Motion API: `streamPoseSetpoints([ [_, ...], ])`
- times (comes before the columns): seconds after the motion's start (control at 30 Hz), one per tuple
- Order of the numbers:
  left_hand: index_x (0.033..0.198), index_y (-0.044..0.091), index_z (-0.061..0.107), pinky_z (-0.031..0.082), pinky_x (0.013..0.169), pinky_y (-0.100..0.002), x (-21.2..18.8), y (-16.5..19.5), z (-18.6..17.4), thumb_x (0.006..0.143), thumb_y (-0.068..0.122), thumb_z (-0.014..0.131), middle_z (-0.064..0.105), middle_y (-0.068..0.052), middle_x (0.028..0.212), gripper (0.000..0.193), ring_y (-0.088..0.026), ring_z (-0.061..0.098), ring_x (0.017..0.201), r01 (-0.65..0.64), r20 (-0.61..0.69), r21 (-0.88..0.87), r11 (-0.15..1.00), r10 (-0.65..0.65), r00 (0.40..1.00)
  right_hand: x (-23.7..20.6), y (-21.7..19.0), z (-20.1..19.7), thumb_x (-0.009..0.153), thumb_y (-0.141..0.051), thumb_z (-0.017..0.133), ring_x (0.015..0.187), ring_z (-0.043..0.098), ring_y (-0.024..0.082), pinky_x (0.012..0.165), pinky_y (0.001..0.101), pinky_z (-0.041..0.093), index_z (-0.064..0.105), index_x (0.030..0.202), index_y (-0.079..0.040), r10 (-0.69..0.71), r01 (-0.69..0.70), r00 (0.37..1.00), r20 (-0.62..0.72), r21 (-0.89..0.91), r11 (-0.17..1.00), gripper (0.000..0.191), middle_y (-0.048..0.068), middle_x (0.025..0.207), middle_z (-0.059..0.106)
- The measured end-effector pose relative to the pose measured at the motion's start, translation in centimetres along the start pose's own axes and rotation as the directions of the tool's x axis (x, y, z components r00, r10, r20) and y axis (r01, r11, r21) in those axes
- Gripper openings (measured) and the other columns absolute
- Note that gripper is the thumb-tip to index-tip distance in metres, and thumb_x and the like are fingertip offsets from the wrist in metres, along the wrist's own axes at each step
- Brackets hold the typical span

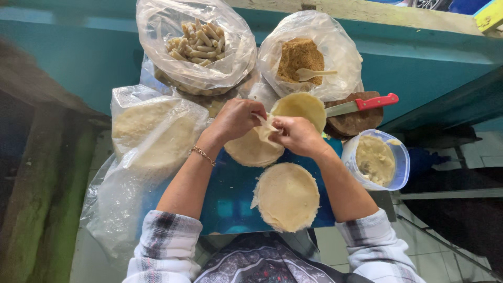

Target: The person peels a thin outer skin off round dough discs one at a time, pulling the skin away by hand and setting the peeled disc aside on the table. They work through a stack of discs, occasionally lifting and repositioning them to remove the skin completely.

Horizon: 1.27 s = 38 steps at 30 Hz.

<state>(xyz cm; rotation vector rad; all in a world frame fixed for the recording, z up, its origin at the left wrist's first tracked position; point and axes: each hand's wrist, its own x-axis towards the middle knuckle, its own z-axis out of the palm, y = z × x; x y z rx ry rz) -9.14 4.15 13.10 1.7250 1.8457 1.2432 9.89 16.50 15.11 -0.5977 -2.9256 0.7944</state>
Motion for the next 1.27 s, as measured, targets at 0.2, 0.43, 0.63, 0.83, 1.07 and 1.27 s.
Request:
streamPoseSetpoints([
  [0.2, 0.097, 0.007, 0.075, 0.057, 0.078, -0.034, 0.8, -0.5, -0.2, 0.075, 0.002, 0.071, 0.077, -0.012, 0.09, 0.024, -0.023, 0.076, 0.086, 0.046, -0.064, -0.121, 0.992, -0.054, 0.996, 1.0, 0.1, -1.1, 0.089, -0.025, 0.078, 0.069, 0.065, 0.017, 0.065, 0.0349, 0.053, 0.071, 0.103, -0.009, 0.178, -0.155, 0.975, -0.134, 0.164, 0.974, 0.022, 0.008, 0.077, 0.071],
  [0.43, 0.099, 0.005, 0.075, 0.057, 0.074, -0.034, 1.8, 0.3, -0.5, 0.085, 0.008, 0.075, 0.077, -0.011, 0.089, 0.014, -0.022, 0.076, 0.079, 0.046, -0.238, -0.154, 0.987, -0.082, 0.968, 2.8, -0.8, -3.4, 0.089, -0.023, 0.077, 0.073, 0.071, 0.02, 0.069, 0.0353, 0.053, 0.073, 0.103, -0.009, 0.115, -0.098, 0.954, -0.277, 0.074, 0.992, 0.02, 0.01, 0.081, 0.074],
  [0.63, 0.096, 0.005, 0.074, 0.055, 0.072, -0.036, 2.8, 0.4, -0.2, 0.085, 0.008, 0.074, 0.076, -0.011, 0.09, 0.012, -0.024, 0.073, 0.078, -0.048, -0.285, -0.121, 0.991, 0.012, 0.959, 3.2, -0.3, -4.1, 0.09, -0.023, 0.077, 0.076, 0.072, 0.025, 0.07, 0.0385, 0.053, 0.073, 0.102, -0.009, 0.031, -0.045, 0.931, -0.365, -0.03, 0.999, 0.019, 0.011, 0.084, 0.073],
  [0.83, 0.093, 0.008, 0.072, 0.054, 0.075, -0.042, 4.6, 0.9, 1.5, 0.086, 0.007, 0.073, 0.074, -0.009, 0.092, 0.007, -0.032, 0.071, 0.087, -0.165, -0.337, 0.033, 0.986, 0.166, 0.927, 2.6, 0.7, -4.2, 0.089, -0.024, 0.078, 0.072, 0.071, 0.027, 0.066, 0.0401, 0.052, 0.073, 0.104, -0.009, 0.085, -0.116, 0.911, -0.403, -0.052, 0.992, 0.022, 0.012, 0.079, 0.072],
  [1.07, 0.096, 0.008, 0.07, 0.055, 0.077, -0.043, 6.6, 2.0, 0.9, 0.085, 0.004, 0.068, 0.072, -0.008, 0.095, 0.011, -0.033, 0.07, 0.09, -0.213, -0.389, 0.043, 0.976, 0.213, 0.896, 2.5, 1.6, -4.9, 0.093, -0.017, 0.077, 0.077, 0.074, 0.02, 0.071, 0.0334, 0.057, 0.072, 0.104, -0.005, 0.057, -0.036, 0.836, -0.545, 0.05, 0.998, 0.018, 0.011, 0.087, 0.074],
  [1.27, 0.103, 0.011, 0.072, 0.057, 0.086, -0.037, 5.7, 3.9, -0.8, 0.086, 0.012, 0.075, 0.077, -0.007, 0.101, 0.017, -0.025, 0.075, 0.096, -0.159, -0.298, -0.043, 0.986, 0.139, 0.944, 1.5, 3.1, -5.4, 0.097, -0.008, 0.074, 0.094, 0.071, 0.014, 0.083, 0.0272, 0.058, 0.072, 0.11, -0.008, 0.109, 0.106, 0.896, -0.429, 0.447, 0.888, 0.013, 0.007, 0.107, 0.075],
])
